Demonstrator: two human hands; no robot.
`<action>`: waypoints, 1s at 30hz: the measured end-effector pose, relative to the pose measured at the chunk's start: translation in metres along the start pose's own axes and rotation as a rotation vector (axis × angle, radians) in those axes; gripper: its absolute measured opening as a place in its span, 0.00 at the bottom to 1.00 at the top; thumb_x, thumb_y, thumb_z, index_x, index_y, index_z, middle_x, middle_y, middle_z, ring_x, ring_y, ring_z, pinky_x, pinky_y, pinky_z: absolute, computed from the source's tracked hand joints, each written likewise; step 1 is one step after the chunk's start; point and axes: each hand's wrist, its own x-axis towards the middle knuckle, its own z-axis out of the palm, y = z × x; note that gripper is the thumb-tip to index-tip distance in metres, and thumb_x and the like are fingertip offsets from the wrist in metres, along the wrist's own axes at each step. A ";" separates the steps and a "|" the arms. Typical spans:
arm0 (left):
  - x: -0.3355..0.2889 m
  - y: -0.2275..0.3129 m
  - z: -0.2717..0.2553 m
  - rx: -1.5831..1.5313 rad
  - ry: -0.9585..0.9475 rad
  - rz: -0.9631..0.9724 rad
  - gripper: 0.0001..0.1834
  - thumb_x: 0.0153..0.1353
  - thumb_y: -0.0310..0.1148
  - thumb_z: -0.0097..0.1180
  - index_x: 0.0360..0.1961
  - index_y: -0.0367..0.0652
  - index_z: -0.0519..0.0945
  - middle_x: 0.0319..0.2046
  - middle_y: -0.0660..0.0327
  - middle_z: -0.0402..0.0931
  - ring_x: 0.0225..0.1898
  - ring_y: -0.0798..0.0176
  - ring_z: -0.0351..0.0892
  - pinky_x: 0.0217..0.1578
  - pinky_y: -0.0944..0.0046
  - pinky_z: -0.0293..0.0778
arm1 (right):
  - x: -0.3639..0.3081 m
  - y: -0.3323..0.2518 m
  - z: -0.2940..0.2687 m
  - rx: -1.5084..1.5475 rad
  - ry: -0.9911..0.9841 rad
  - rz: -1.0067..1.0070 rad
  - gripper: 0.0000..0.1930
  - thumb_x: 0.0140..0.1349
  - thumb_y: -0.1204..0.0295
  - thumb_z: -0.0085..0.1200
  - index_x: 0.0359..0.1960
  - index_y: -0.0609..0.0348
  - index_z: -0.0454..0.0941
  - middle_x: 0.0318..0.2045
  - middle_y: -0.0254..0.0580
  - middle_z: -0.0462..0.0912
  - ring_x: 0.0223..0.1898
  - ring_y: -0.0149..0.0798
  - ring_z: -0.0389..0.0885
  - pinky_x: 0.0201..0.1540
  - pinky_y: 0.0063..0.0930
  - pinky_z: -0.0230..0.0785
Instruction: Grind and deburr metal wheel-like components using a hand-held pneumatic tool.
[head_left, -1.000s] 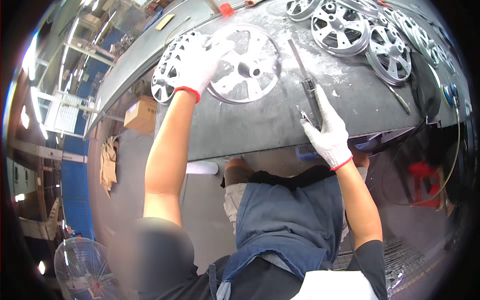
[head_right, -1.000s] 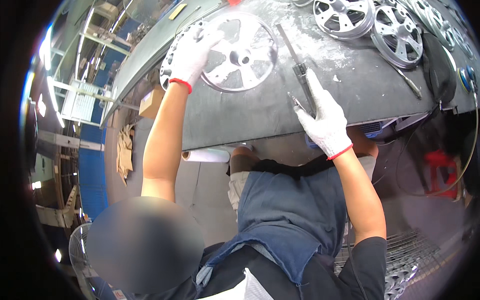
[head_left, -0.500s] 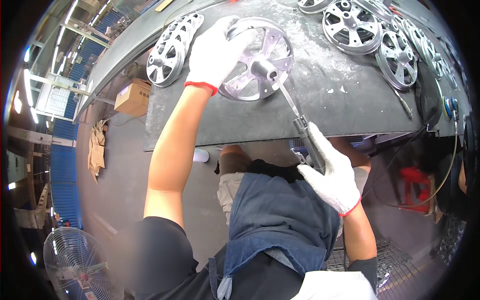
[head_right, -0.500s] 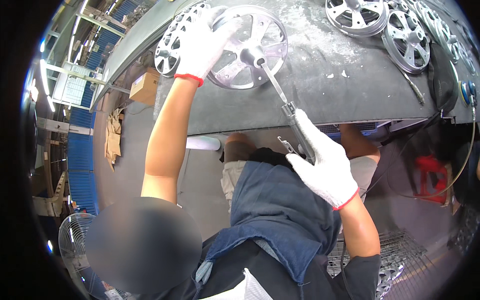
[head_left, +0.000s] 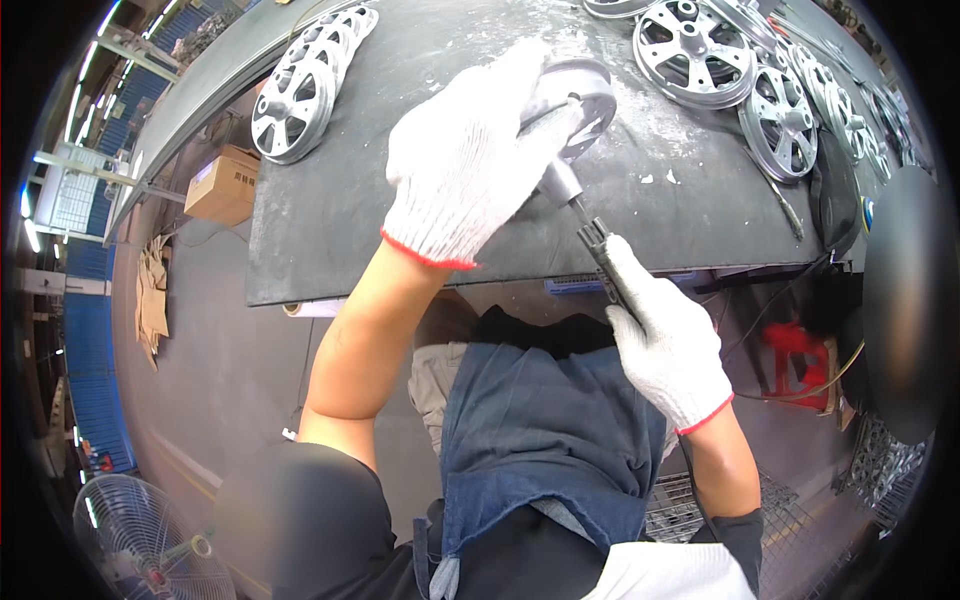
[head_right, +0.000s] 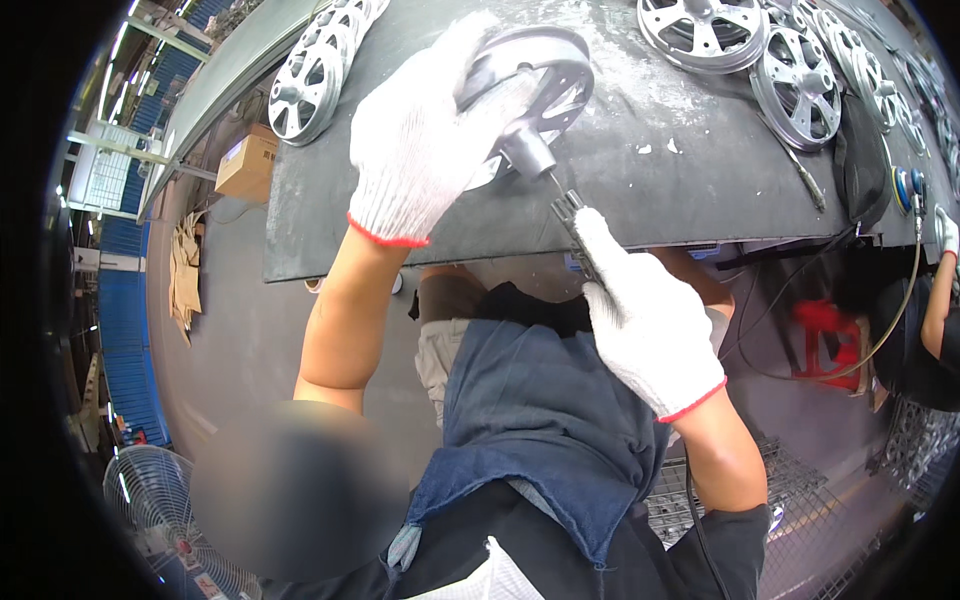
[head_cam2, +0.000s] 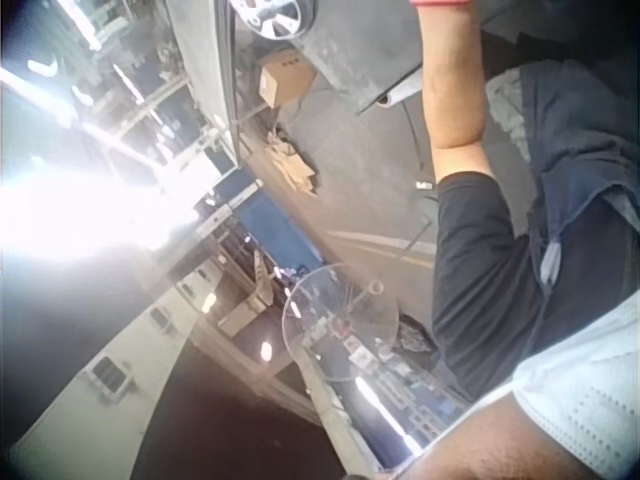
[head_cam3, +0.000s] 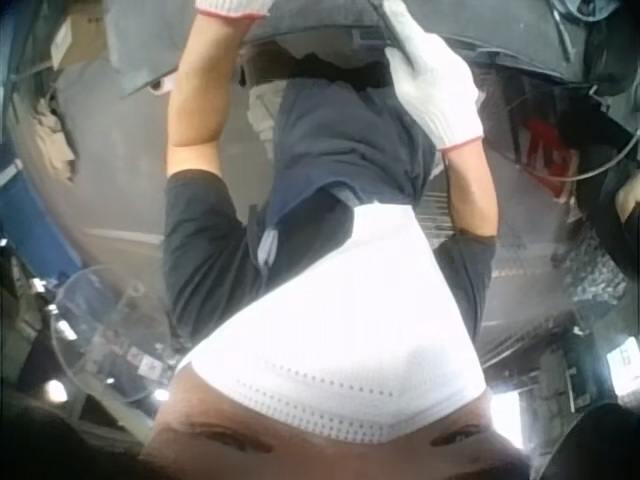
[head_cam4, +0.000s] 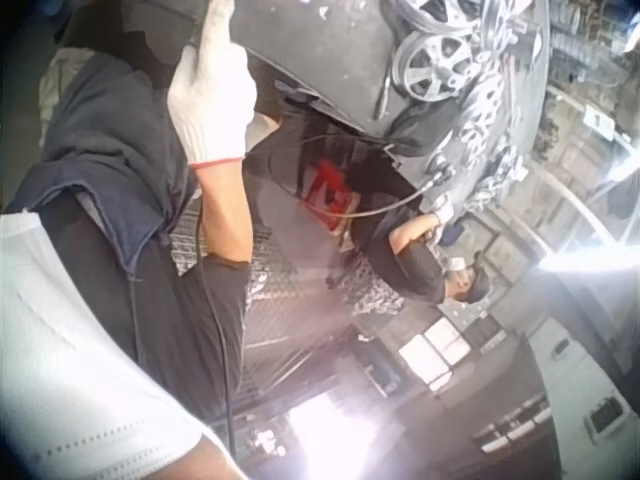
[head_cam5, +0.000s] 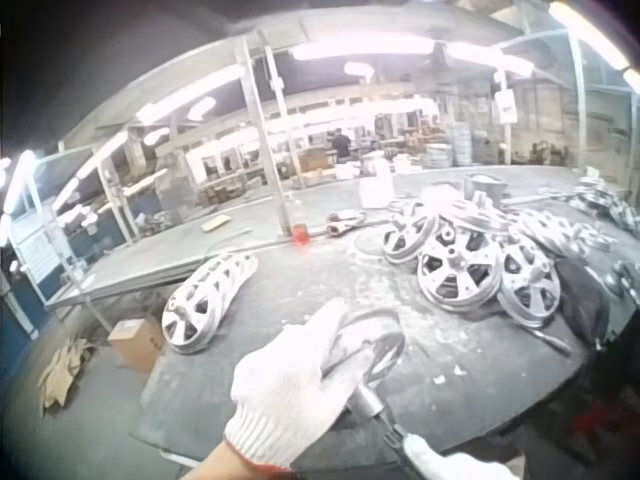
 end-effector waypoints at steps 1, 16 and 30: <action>-0.001 0.002 0.002 -0.026 0.037 0.002 0.29 0.70 0.55 0.73 0.66 0.52 0.87 0.42 0.54 0.91 0.43 0.50 0.93 0.46 0.52 0.87 | 0.001 0.007 0.007 0.123 0.040 -0.049 0.39 0.71 0.74 0.67 0.84 0.56 0.72 0.55 0.56 0.92 0.48 0.53 0.93 0.56 0.39 0.85; -0.005 -0.003 -0.010 -0.051 -0.006 -0.047 0.33 0.67 0.44 0.82 0.68 0.38 0.87 0.55 0.46 0.93 0.53 0.50 0.96 0.58 0.56 0.88 | 0.011 0.008 -0.016 1.155 -0.410 0.692 0.37 0.77 0.71 0.62 0.87 0.59 0.67 0.46 0.50 0.92 0.36 0.42 0.89 0.46 0.37 0.83; -0.012 -0.008 -0.050 0.153 -0.001 -0.036 0.36 0.68 0.46 0.79 0.73 0.43 0.84 0.59 0.45 0.86 0.56 0.45 0.91 0.58 0.49 0.86 | 0.006 -0.016 0.017 0.649 -0.152 0.090 0.43 0.71 0.72 0.72 0.86 0.62 0.66 0.77 0.60 0.81 0.76 0.46 0.83 0.77 0.34 0.73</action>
